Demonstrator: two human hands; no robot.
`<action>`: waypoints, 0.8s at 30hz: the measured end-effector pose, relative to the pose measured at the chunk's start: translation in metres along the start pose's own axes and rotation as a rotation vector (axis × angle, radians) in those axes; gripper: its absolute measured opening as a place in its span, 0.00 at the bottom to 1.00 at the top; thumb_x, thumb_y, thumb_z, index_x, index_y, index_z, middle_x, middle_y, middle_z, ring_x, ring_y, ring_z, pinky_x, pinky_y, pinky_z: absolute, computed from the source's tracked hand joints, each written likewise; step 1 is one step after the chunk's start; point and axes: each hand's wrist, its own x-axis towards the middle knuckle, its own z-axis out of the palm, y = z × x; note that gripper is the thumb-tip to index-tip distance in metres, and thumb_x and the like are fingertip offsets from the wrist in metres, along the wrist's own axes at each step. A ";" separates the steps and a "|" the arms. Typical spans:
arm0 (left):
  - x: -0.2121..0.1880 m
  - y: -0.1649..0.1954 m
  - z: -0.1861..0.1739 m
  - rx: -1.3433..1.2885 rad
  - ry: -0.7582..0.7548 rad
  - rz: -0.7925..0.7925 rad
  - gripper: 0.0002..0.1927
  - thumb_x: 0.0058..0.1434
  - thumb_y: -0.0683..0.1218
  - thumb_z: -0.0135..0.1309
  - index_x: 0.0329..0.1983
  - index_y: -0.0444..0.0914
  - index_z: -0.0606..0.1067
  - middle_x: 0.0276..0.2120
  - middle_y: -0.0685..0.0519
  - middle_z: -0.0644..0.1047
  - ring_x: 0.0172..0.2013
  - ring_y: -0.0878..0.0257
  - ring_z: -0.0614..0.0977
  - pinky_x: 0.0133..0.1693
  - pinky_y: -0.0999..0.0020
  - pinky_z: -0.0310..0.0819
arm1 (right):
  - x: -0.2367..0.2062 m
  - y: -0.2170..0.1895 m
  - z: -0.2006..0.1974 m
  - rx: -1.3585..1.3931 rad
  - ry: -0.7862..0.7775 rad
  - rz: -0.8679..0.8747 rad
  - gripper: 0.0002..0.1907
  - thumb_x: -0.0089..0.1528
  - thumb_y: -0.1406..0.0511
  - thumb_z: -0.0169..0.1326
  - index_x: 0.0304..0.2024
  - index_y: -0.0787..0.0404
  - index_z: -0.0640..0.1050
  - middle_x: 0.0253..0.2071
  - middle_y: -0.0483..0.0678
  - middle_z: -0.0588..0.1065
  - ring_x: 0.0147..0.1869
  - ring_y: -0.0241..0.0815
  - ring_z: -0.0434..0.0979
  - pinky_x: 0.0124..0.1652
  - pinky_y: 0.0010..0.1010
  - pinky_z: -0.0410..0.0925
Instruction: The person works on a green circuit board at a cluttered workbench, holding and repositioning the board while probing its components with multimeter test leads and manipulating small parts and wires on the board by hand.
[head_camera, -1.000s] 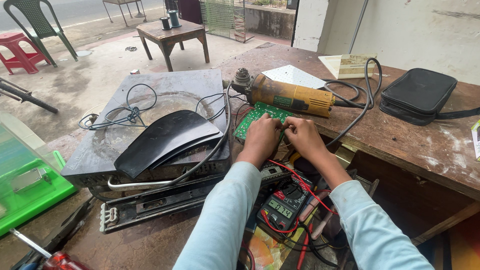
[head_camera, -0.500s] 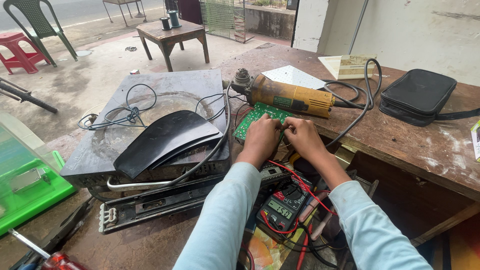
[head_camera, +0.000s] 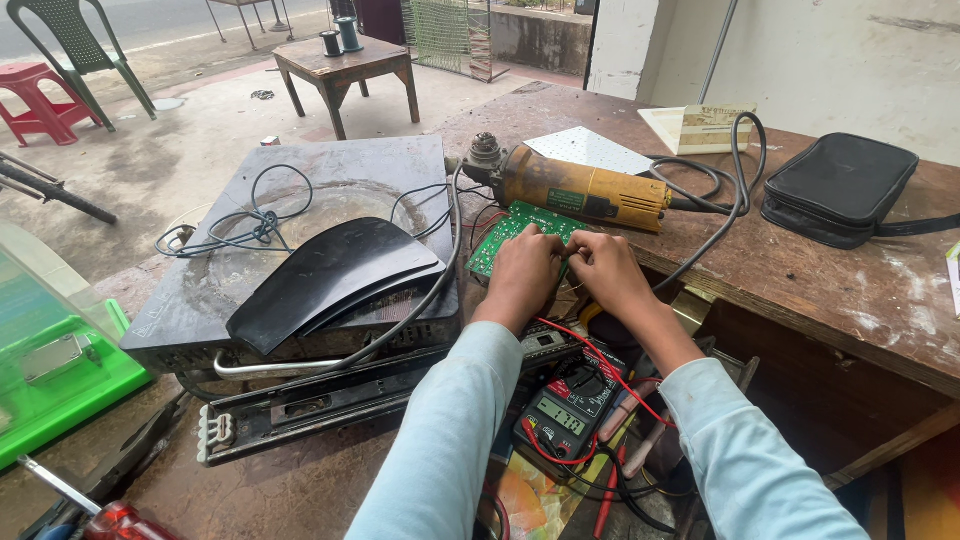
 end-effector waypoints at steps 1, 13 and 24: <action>0.000 0.000 0.000 0.000 -0.001 -0.004 0.07 0.60 0.43 0.56 0.38 0.41 0.84 0.40 0.44 0.78 0.40 0.44 0.81 0.47 0.50 0.74 | 0.000 0.000 0.000 0.004 -0.001 0.003 0.10 0.58 0.68 0.54 0.39 0.67 0.79 0.27 0.59 0.78 0.31 0.55 0.82 0.34 0.42 0.70; -0.001 0.000 0.001 -0.006 -0.006 0.001 0.07 0.59 0.43 0.56 0.37 0.41 0.83 0.40 0.44 0.78 0.41 0.44 0.81 0.48 0.50 0.74 | -0.001 0.000 -0.001 0.002 -0.014 0.017 0.09 0.58 0.68 0.54 0.39 0.66 0.80 0.28 0.59 0.79 0.33 0.56 0.83 0.36 0.42 0.71; -0.001 0.001 0.002 -0.002 -0.010 0.002 0.07 0.60 0.43 0.56 0.37 0.40 0.83 0.40 0.44 0.78 0.41 0.44 0.81 0.49 0.51 0.74 | -0.001 0.001 -0.001 0.017 -0.011 -0.011 0.09 0.58 0.68 0.54 0.39 0.67 0.79 0.29 0.60 0.79 0.33 0.56 0.82 0.35 0.42 0.71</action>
